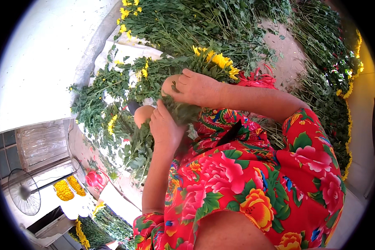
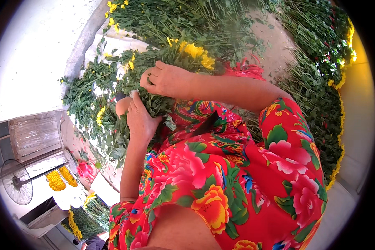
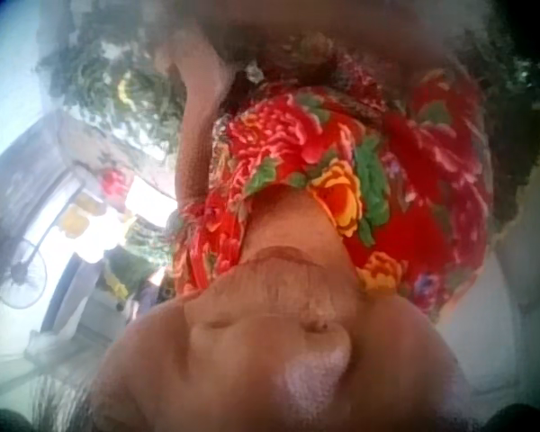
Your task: The person gathers yellow flowers from a large pile, aligns the stems, and ties them into a bundle using a red rubber band. The person repeats this process multiple times, creating several flower bundles.
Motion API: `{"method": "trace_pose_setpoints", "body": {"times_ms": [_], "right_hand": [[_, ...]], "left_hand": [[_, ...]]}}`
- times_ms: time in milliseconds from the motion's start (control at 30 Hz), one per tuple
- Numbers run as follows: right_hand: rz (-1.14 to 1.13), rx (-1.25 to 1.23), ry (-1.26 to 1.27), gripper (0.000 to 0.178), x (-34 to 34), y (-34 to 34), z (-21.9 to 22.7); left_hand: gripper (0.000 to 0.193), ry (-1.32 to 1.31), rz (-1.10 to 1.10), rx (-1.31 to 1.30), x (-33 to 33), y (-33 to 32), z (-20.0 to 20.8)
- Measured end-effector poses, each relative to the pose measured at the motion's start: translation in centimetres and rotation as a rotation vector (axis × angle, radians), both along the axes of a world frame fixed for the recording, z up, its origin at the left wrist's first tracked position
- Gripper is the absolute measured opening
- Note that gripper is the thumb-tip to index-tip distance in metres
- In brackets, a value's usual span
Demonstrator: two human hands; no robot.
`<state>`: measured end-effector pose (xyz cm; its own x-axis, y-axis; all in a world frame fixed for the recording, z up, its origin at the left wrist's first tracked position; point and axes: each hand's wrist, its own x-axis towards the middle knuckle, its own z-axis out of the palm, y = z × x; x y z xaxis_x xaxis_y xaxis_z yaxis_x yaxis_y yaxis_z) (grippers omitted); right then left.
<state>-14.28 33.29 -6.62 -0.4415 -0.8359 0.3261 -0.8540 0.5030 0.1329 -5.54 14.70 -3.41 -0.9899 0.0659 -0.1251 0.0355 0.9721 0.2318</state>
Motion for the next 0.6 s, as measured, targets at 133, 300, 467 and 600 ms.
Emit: {"method": "trace_pose_setpoints", "body": {"times_ms": [133, 300, 467, 600], "right_hand": [[0.074, -0.112, -0.070, 0.047, 0.5, 1.8, 1.6], [-0.104, -0.229, -0.203, 0.039, -3.7, 6.6, 7.1], [-0.160, -0.268, -0.226, 0.033, -9.8, 11.9, 3.5], [-0.251, -0.201, -0.405, 0.015, -9.7, 11.7, 6.1]], "left_hand": [[0.061, -0.064, -0.011, -0.048, -0.8, 0.0, -1.3], [0.052, -0.073, -0.009, -0.095, -0.5, -0.8, -1.3], [0.046, -0.051, -0.019, -0.109, -0.8, -0.1, -1.9], [0.045, -0.048, -0.025, -0.105, -0.8, 0.1, -1.8]]}}
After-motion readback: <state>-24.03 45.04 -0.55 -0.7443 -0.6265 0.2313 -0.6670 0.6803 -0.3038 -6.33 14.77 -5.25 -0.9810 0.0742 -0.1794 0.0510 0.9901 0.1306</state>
